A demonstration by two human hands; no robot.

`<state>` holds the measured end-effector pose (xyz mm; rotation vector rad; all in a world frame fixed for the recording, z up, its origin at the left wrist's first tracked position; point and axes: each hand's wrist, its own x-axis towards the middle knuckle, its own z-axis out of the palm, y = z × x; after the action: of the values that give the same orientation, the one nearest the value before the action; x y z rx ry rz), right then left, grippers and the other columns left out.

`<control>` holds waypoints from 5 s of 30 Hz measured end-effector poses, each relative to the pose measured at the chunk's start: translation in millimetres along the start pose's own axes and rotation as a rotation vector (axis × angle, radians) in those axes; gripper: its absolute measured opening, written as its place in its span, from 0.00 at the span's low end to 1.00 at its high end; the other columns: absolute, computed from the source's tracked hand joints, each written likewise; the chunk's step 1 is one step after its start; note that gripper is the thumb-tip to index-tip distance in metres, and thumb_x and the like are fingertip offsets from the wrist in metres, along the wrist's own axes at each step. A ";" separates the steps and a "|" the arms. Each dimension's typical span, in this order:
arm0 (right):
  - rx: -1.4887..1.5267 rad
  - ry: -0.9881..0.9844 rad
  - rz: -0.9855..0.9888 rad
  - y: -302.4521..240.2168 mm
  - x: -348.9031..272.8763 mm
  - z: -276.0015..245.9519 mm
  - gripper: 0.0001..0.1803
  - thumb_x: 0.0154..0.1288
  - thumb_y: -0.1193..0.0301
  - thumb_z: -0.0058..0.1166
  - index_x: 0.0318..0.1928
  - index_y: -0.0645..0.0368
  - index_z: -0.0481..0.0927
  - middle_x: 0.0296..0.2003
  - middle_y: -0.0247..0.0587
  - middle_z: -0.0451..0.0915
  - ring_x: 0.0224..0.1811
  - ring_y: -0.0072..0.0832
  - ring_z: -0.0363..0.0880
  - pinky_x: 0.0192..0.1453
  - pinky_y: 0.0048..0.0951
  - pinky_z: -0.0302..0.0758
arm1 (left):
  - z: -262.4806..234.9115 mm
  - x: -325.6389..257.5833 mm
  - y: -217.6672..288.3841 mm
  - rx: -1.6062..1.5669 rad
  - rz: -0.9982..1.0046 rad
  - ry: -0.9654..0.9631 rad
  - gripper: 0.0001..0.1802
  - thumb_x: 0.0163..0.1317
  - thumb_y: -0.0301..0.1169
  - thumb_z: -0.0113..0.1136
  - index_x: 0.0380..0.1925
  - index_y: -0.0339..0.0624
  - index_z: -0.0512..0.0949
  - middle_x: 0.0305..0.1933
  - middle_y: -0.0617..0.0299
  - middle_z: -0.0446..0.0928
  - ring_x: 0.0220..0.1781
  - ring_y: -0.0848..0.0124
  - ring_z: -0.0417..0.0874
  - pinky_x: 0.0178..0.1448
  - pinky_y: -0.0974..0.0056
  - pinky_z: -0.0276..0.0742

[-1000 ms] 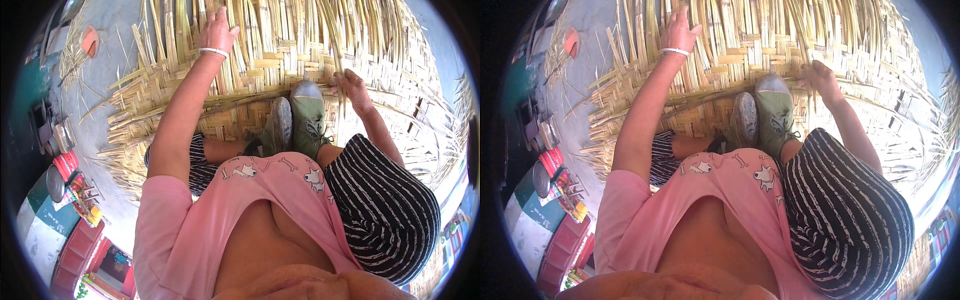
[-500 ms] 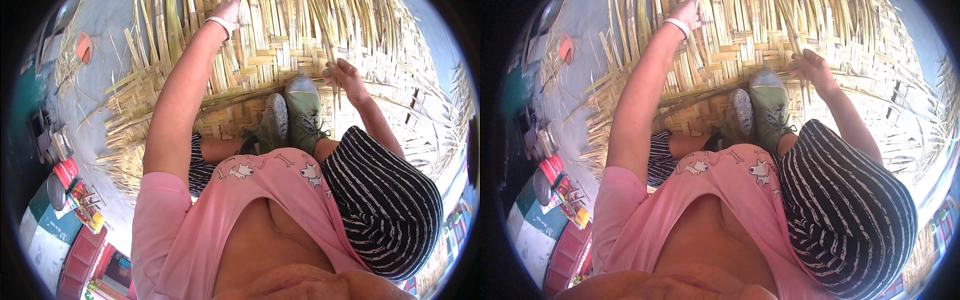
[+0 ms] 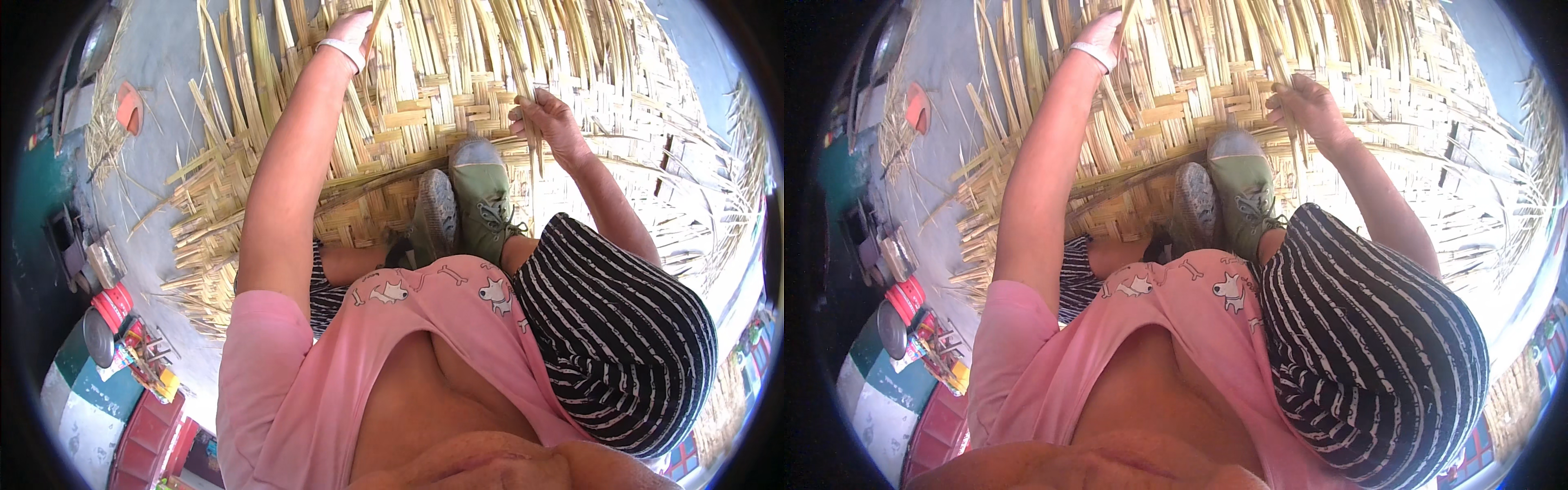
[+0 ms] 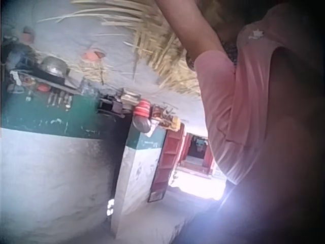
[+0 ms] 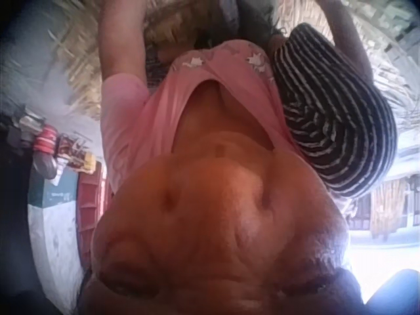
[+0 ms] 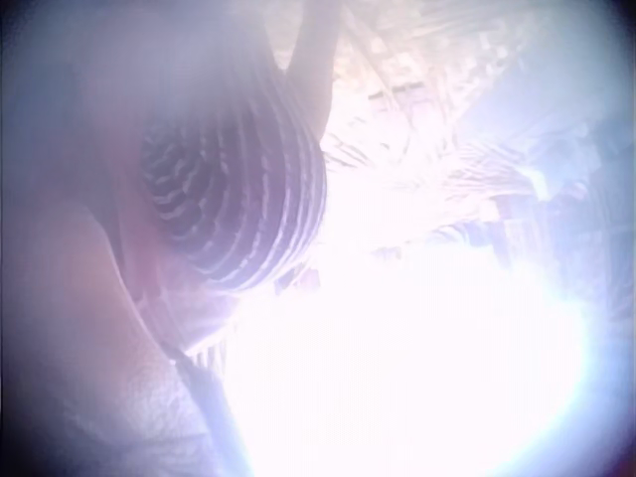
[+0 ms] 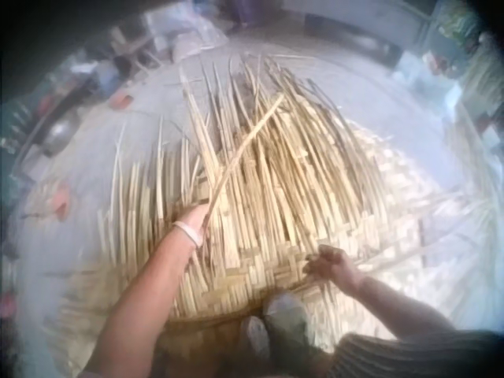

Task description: The person sits on the floor and weaves thin dried plant strips into a large circular basket base. They interlace the strips by hand, periodically adjusting the weave and pulling new strips into place. The basket grows gradually as more strips are added.

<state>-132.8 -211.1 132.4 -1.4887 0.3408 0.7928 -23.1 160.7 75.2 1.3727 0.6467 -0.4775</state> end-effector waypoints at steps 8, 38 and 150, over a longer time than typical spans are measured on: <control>-0.026 0.045 -0.058 -26.9 34.4 22.1 0.13 0.80 0.63 0.54 0.51 0.62 0.80 0.40 0.43 0.86 0.39 0.25 0.87 0.48 0.29 0.86 | 18.1 -24.0 18.1 0.017 -0.140 -0.122 0.21 0.76 0.53 0.52 0.53 0.53 0.81 0.45 0.63 0.87 0.46 0.65 0.89 0.51 0.50 0.87; -0.345 0.065 -0.130 -63.5 113.0 77.6 0.16 0.81 0.61 0.48 0.53 0.60 0.81 0.38 0.42 0.87 0.42 0.26 0.88 0.46 0.30 0.84 | 58.6 -19.3 50.8 -0.320 -0.175 -0.294 0.21 0.80 0.38 0.45 0.57 0.32 0.77 0.48 0.42 0.86 0.47 0.53 0.90 0.51 0.49 0.90; -1.784 -0.145 -0.446 -82.7 84.5 98.1 0.17 0.80 0.54 0.42 0.48 0.54 0.75 0.37 0.58 0.85 0.44 0.58 0.84 0.48 0.57 0.78 | -67.0 -131.6 -62.0 -0.830 0.181 0.392 0.08 0.69 0.26 0.65 0.43 0.37 0.78 0.34 0.59 0.80 0.33 0.65 0.86 0.42 0.56 0.88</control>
<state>-44.5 -86.4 148.5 -2.9108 -1.1114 0.7779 -170.7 210.0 112.9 0.7107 0.8960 0.2167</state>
